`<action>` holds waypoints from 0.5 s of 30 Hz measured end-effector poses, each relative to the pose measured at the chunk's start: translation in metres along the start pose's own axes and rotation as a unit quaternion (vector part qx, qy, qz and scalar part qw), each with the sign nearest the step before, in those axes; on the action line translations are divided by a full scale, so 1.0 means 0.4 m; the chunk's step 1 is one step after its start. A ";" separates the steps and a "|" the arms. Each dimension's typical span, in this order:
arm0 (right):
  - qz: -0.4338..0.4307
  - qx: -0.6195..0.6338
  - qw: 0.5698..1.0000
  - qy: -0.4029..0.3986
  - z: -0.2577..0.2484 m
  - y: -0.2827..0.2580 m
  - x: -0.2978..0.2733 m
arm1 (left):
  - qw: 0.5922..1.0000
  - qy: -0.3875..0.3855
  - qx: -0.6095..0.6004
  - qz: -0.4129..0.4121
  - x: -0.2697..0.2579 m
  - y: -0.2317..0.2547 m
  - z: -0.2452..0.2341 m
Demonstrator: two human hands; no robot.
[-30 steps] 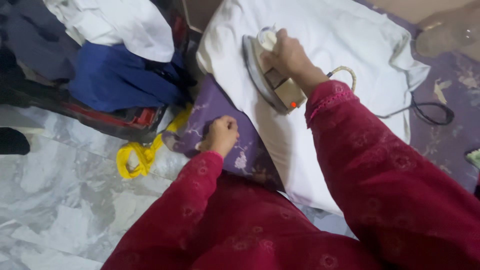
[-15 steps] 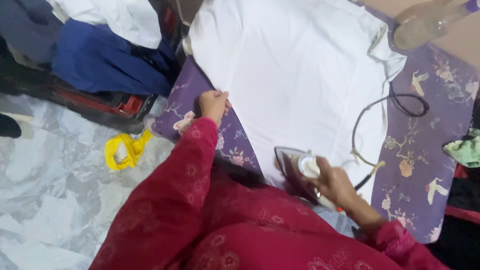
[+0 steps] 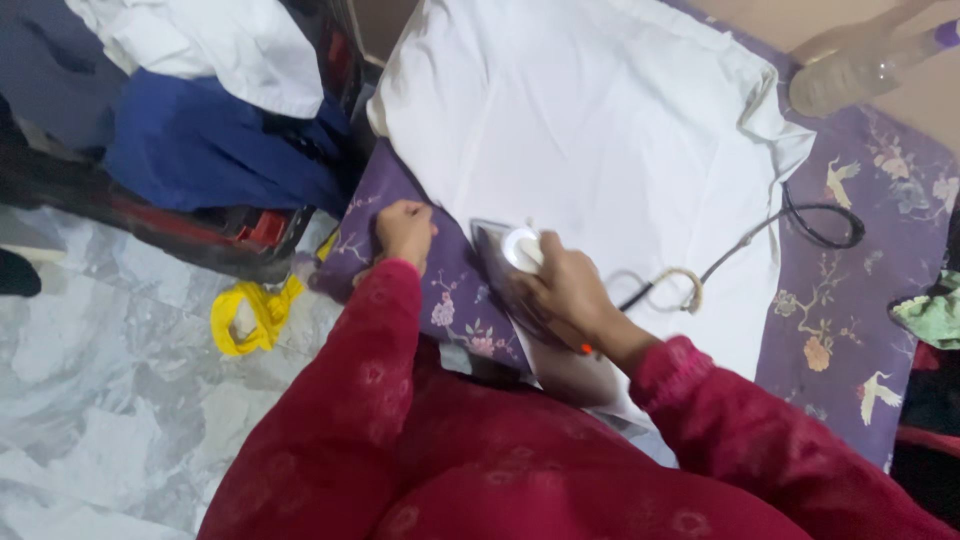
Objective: The person irons a white shirt on a floral-patterned ironing board. They repeatedly smooth the fabric with their hands, reposition the shirt, and use a steam iron to press different sections of the garment.
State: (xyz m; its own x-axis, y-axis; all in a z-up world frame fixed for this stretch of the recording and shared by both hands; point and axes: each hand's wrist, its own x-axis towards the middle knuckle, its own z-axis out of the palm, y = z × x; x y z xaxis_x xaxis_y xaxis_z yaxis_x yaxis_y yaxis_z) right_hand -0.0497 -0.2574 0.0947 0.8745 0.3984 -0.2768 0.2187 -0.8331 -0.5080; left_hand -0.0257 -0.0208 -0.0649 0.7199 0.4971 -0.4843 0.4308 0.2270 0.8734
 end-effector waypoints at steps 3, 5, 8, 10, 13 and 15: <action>-0.002 -0.019 1.000 -0.003 0.003 -0.051 0.147 | 0.999 0.021 -0.009 0.042 0.014 0.008 -0.040; -0.006 -0.018 1.000 -0.008 -0.006 -0.072 0.230 | 0.996 0.045 0.023 0.068 0.015 0.031 -0.066; -0.020 -0.025 0.999 0.019 -0.026 -0.097 0.324 | 0.972 0.081 0.147 0.163 0.000 0.086 -0.082; -0.028 -0.045 0.998 0.028 -0.031 -0.107 0.346 | 0.932 0.110 0.196 0.283 -0.019 0.117 -0.063; -0.022 -0.055 0.998 0.031 -0.040 -0.100 0.313 | 0.911 0.092 0.230 0.330 -0.040 0.149 0.001; -0.027 -0.049 0.998 0.025 -0.047 -0.074 0.232 | 0.917 0.112 0.231 0.307 -0.060 0.146 0.042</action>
State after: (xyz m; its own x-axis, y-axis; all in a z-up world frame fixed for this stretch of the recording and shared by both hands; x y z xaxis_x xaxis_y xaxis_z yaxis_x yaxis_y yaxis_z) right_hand 0.0332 -0.2031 0.0993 0.8807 0.4255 -0.2082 0.3047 -0.8454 -0.4388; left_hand -0.0087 -0.0334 -0.0032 0.7961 0.5841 0.1581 0.2043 -0.5053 0.8384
